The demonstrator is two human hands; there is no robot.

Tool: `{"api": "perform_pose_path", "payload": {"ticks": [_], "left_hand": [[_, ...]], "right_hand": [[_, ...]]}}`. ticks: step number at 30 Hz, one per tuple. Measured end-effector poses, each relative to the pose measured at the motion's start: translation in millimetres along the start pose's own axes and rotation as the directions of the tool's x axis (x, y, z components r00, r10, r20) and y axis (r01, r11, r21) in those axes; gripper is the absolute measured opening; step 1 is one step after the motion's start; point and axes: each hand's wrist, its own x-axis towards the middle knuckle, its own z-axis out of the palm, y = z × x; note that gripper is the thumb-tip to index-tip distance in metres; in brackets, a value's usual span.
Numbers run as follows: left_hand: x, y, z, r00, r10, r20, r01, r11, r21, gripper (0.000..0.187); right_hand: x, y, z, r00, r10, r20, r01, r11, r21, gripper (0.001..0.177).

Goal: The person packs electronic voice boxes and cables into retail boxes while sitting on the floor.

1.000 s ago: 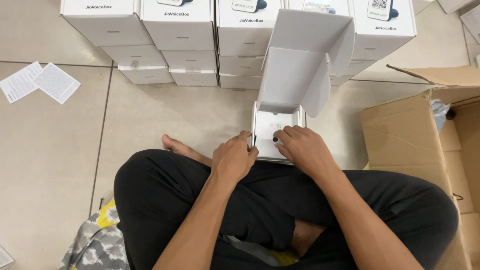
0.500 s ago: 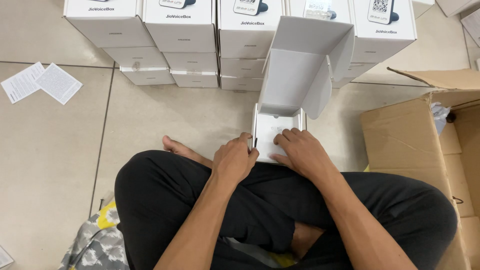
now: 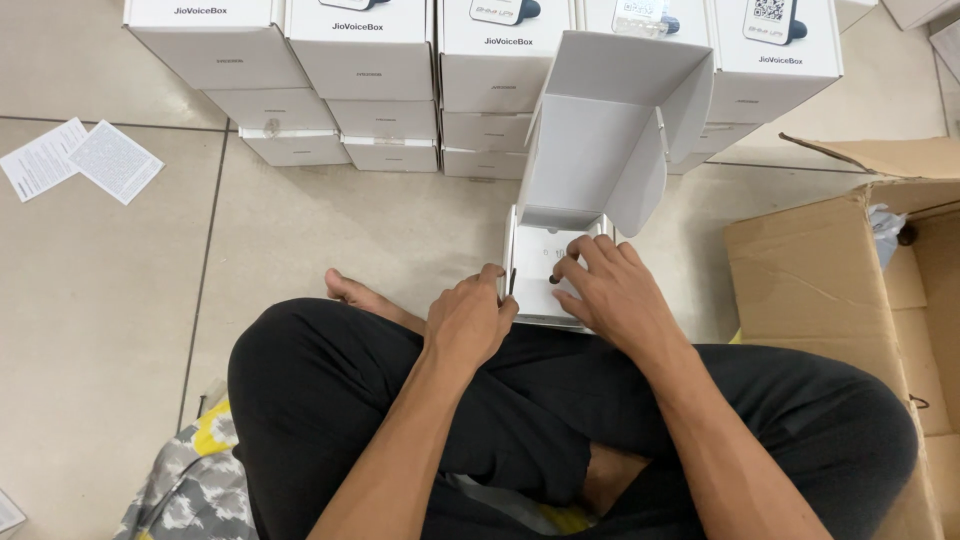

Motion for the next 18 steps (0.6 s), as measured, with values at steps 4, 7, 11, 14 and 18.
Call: {"api": "perform_pose_path", "payload": {"ticks": [4,7,11,14,18], "left_hand": [[1.2,-3.0,3.3,1.000,0.003,-0.009,-0.003,1.000,-0.002,0.046],[3.0,-6.2,6.4,1.000,0.018,-0.015,-0.018,1.000,0.007,0.045],[2.7,-5.4,6.0,0.999,0.028,-0.027,-0.028,1.000,0.012,0.046],[1.7,-3.5,4.3,1.000,0.006,-0.008,-0.006,1.000,0.009,0.046],[1.7,-4.2,4.9,1.000,0.001,-0.004,-0.001,1.000,0.005,0.045]], "right_hand": [[-3.2,2.1,9.4,0.999,-0.012,0.041,0.011,1.000,0.024,0.024],[-2.7,-0.4,7.7,0.998,-0.057,0.037,0.055,0.998,0.034,0.024],[1.8,-3.8,0.8,0.996,-0.020,0.084,0.020,1.000,0.003,0.034],[-0.4,-2.4,6.5,0.995,-0.021,0.096,0.022,1.000,-0.019,0.033],[-4.6,0.1,12.8,0.994,-0.045,0.099,0.045,0.999,-0.002,0.028]]}}
